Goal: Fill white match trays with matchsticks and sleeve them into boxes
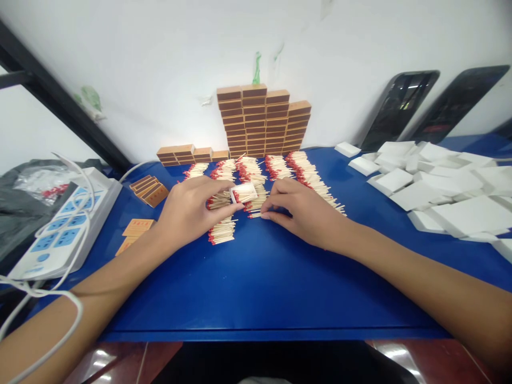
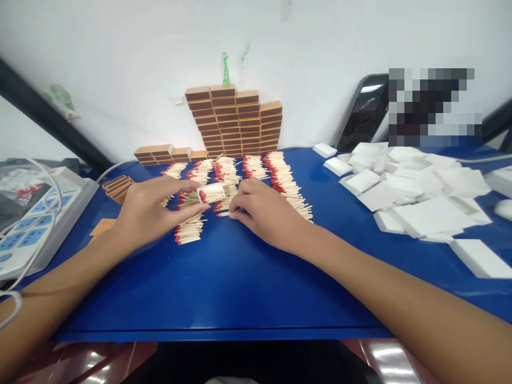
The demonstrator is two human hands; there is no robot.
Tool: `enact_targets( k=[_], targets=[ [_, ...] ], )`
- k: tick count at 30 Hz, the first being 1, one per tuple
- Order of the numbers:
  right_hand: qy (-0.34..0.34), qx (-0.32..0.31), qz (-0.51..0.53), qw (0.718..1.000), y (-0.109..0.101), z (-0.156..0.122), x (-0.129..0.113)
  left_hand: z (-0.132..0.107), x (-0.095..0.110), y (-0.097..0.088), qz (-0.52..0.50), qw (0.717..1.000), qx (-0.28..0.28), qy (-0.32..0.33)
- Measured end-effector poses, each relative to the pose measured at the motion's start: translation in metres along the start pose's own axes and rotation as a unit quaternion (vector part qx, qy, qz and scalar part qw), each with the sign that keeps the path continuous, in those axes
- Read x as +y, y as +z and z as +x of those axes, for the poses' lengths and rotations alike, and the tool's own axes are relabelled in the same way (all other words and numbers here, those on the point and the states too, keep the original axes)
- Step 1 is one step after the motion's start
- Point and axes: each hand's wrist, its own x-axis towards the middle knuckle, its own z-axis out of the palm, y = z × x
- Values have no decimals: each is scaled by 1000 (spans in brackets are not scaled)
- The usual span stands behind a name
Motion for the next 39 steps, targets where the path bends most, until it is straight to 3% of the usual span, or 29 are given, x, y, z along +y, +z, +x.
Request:
enact_targets(
  k=[14,23,33,39],
  targets=[
    [14,-45,-7,999,-2,0,-7,0,-4,2,-3,1000,3,1],
    [20,-38,-4,999,-1,-2,-6,-1,-3,3,-17,1000,-13,-7],
    [13,-65,-10,998,-3,-2,-3,-2,-4,7,-59,997,-17,56],
    [1,4,5,1000,-12,2,-7,-1,-3,5,-65,997,-25,45]
  ],
)
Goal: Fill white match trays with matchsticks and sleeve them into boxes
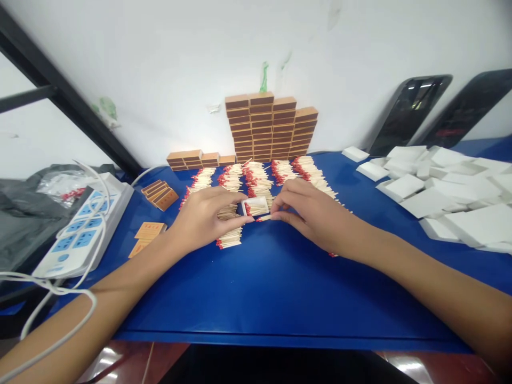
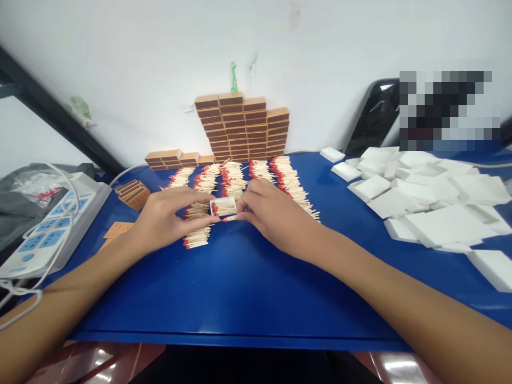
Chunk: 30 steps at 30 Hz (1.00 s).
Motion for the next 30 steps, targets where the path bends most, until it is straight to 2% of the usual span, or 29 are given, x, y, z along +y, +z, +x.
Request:
enact_targets(
  k=[4,7,15,25,30],
  targets=[
    [4,73,-2,997,-1,2,-7,1,9,0,-22,1000,2,7],
    [-1,101,-18,995,4,2,-10,2,17,1,-42,999,8,13],
    [-46,109,-75,990,6,2,-7,3,17,2,-56,998,5,-7],
    [-32,130,-23,991,1,3,-9,5,12,-1,-51,998,1,-39],
    [-17,113,-27,993,3,3,-3,5,5,-4,-2,998,51,-46]
  ],
)
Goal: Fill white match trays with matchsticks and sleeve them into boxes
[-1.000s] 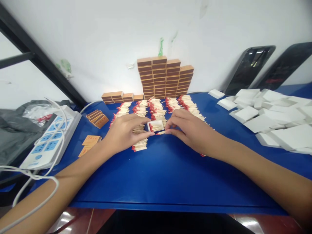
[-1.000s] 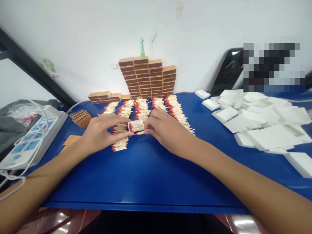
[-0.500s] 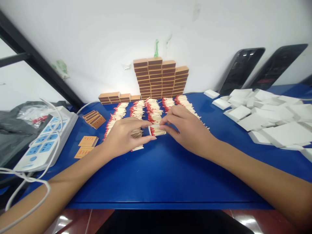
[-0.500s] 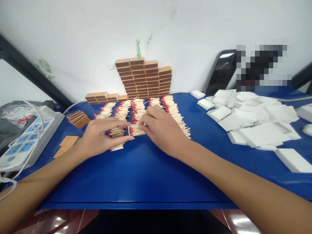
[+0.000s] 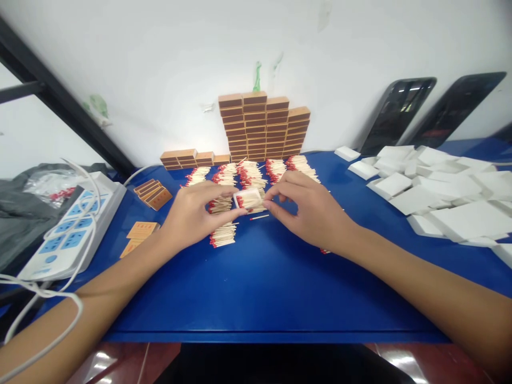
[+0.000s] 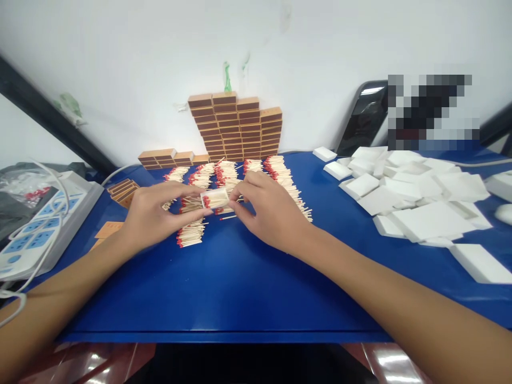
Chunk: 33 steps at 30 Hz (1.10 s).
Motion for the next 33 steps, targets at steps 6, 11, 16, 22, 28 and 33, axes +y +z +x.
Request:
enact_targets(
  k=[6,11,16,22,28,33],
  targets=[
    [-10,-96,21,995,10,-4,10,2,-4,-5,49,998,33,-19],
    [-8,-99,31,995,12,-5,9,0,-5,-2,38,999,18,-3],
    [-2,-109,38,993,9,-5,8,-2,-6,-2,38,999,13,-1],
    [13,-135,44,990,7,-5,6,-2,-7,-2,28,1000,5,2],
    [28,-164,39,985,5,-4,2,-3,-7,0,26,1000,5,17],
    [31,-160,38,986,5,-5,2,-3,-6,0,23,1000,1,10]
  ],
)
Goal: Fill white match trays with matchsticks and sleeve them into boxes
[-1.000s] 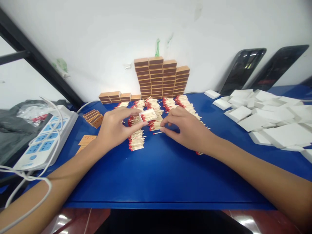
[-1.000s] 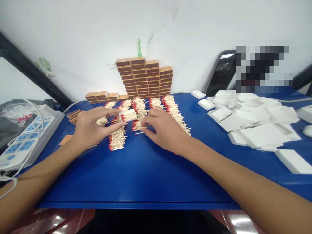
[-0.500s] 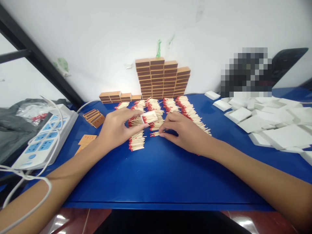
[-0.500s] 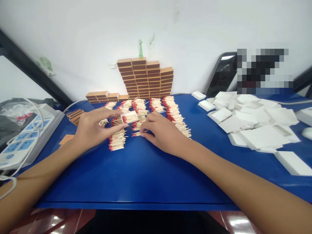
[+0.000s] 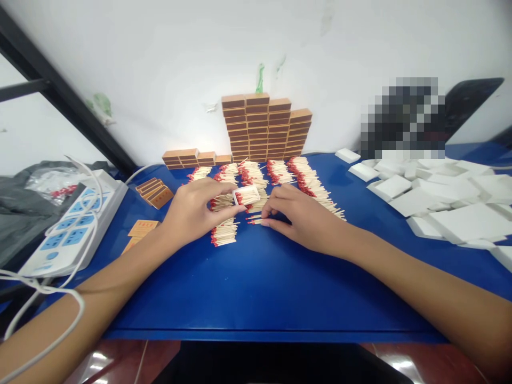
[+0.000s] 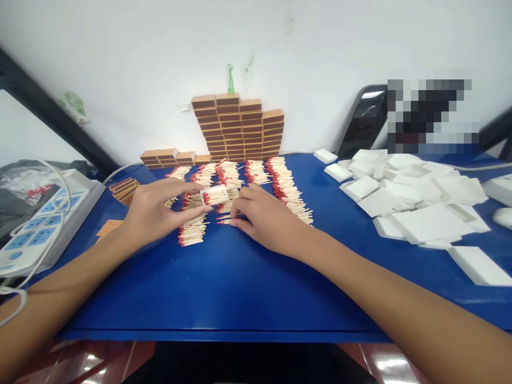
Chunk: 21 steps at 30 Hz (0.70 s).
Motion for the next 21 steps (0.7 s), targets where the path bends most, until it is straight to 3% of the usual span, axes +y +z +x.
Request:
enact_targets(
  k=[8,21],
  targets=[
    [-20,13,5,1000,1,0,3,1,0,-1,-2,1000,-2,-2],
    [3,-12,-8,1000,1,0,1,0,-2,1,15,1000,-13,0]
  ],
)
